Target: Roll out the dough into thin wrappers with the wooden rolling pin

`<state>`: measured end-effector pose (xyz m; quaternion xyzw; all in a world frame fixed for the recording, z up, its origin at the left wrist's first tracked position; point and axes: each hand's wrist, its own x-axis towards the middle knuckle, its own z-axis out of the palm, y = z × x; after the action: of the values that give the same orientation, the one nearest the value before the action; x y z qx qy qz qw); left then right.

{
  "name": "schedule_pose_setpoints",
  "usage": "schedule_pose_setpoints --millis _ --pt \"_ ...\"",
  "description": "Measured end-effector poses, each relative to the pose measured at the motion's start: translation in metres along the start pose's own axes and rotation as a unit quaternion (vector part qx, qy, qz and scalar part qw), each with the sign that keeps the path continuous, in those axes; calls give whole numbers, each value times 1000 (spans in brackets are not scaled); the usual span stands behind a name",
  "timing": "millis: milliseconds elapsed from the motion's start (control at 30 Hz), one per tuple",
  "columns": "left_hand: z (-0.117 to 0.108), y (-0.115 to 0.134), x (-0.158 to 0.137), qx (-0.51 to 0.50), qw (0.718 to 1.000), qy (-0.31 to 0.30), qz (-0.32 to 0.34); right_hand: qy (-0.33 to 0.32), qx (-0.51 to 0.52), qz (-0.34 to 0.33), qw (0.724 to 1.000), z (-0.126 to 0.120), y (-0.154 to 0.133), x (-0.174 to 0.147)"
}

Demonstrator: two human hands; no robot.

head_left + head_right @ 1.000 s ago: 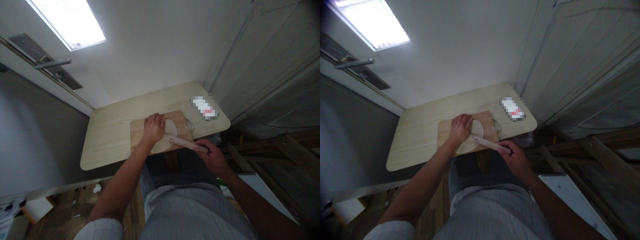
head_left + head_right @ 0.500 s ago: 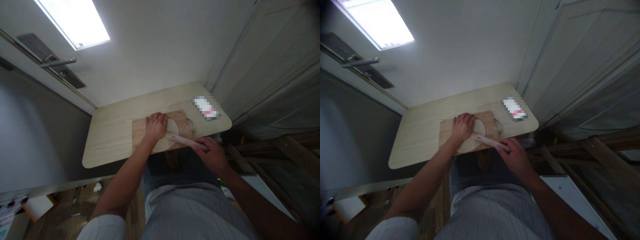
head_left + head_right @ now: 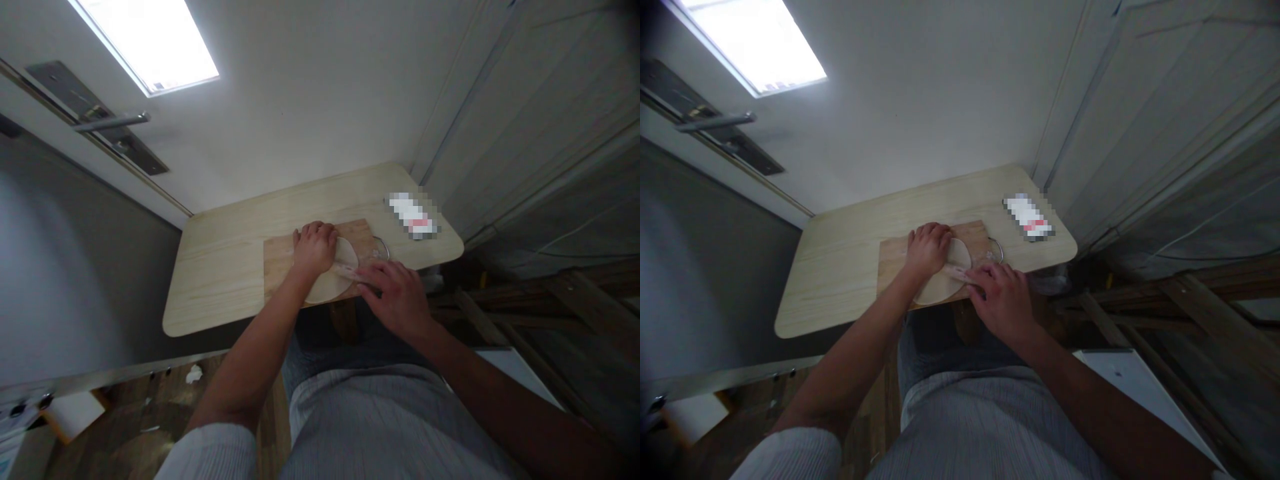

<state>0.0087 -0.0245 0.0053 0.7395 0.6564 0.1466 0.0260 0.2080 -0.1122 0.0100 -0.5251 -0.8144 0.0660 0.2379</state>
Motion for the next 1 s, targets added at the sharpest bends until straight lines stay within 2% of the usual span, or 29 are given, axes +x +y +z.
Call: schedule_pose_setpoints --millis 500,833,1000 --pt "6 4 24 44 999 -16 -16 -3 -1 30 1000 8 9 11" --pt "10 11 44 38 998 -29 -35 -7 -11 40 999 9 19 21" --pt "14 14 54 32 998 -26 -43 4 17 53 998 10 23 25"
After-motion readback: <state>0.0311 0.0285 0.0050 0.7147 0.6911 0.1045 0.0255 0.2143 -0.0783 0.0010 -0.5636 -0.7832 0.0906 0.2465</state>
